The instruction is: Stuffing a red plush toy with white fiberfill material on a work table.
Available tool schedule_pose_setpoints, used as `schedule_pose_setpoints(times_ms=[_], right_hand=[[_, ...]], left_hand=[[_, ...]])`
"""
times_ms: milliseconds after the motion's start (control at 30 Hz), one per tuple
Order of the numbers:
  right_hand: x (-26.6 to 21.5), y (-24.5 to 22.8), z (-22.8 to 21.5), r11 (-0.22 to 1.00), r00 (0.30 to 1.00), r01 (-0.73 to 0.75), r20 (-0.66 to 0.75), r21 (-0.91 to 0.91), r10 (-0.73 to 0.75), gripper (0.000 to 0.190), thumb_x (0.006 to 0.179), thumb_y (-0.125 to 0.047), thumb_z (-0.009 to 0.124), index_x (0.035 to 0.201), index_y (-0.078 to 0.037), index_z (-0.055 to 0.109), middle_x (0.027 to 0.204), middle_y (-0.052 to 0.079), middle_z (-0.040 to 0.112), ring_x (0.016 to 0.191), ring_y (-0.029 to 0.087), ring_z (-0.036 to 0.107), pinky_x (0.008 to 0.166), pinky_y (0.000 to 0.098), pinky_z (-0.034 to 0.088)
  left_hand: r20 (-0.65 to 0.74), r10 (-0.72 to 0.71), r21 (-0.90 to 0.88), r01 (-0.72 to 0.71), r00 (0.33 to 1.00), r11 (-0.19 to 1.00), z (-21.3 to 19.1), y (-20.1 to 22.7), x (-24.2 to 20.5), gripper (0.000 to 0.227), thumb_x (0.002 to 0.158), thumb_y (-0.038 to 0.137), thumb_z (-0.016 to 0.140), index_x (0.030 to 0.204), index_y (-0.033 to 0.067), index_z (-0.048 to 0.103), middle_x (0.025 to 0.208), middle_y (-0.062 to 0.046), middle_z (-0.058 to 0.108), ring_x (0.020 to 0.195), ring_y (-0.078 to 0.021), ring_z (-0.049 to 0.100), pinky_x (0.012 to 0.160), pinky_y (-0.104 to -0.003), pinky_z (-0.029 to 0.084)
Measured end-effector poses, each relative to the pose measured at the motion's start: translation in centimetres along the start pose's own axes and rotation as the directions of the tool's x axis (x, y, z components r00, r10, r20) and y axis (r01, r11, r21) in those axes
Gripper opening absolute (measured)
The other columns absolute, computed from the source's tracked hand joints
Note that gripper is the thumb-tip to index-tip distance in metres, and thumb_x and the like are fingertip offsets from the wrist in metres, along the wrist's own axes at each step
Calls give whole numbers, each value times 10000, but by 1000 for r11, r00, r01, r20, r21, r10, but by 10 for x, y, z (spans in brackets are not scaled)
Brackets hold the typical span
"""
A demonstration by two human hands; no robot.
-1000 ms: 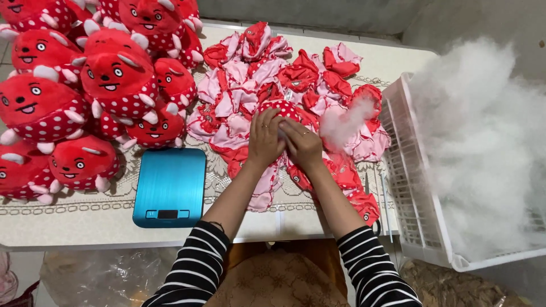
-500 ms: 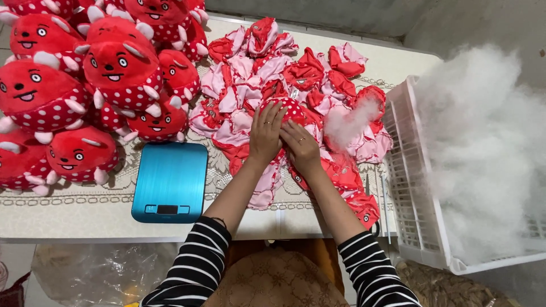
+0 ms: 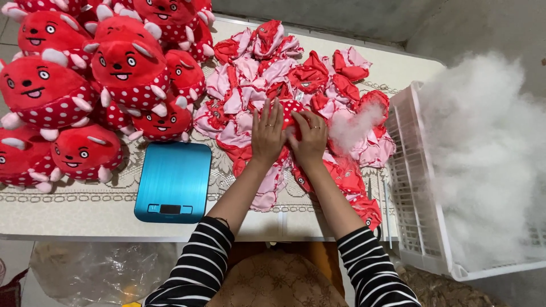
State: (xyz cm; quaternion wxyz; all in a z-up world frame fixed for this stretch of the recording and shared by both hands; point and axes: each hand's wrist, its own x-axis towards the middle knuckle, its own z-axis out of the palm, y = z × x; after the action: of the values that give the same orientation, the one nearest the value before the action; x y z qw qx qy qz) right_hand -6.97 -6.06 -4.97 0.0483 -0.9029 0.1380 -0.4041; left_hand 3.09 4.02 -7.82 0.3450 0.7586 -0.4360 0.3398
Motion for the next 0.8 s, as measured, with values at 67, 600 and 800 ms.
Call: schedule_pose_setpoints(times_ms=[67,600,800], right_hand=[[8,-2,10,999,999,23,-23,-34,-24,579,729,-170,839,1290,-214,699,1218,61,619,1141,289,580,950,433,464],[8,2,12,982,952,189,243,10,-186,606,961,-121,531,1562,-160,465,1580,155,450,1452,436,389,1136,519,371],[19,-3,20,994,983,32,175,101,-49,784,756,-69,646,1525,-154,515,1490,194,512,1378,472,453,1140,522,393]], left_hand=[[-35,29,12,-28,999,1000,3,1,0,551,963,187,417,1484,28,499,1597,-167,435,1486,-355,400,1196,-579,278],[34,-110,-73,112,993,991,-2,-1,0,640,936,169,472,1555,17,413,1626,-177,382,1489,-338,398,1180,-492,345],[66,-36,-86,42,997,995,5,-2,-8,621,927,162,493,1513,-34,438,1599,-229,399,1474,-380,404,1164,-469,375]])
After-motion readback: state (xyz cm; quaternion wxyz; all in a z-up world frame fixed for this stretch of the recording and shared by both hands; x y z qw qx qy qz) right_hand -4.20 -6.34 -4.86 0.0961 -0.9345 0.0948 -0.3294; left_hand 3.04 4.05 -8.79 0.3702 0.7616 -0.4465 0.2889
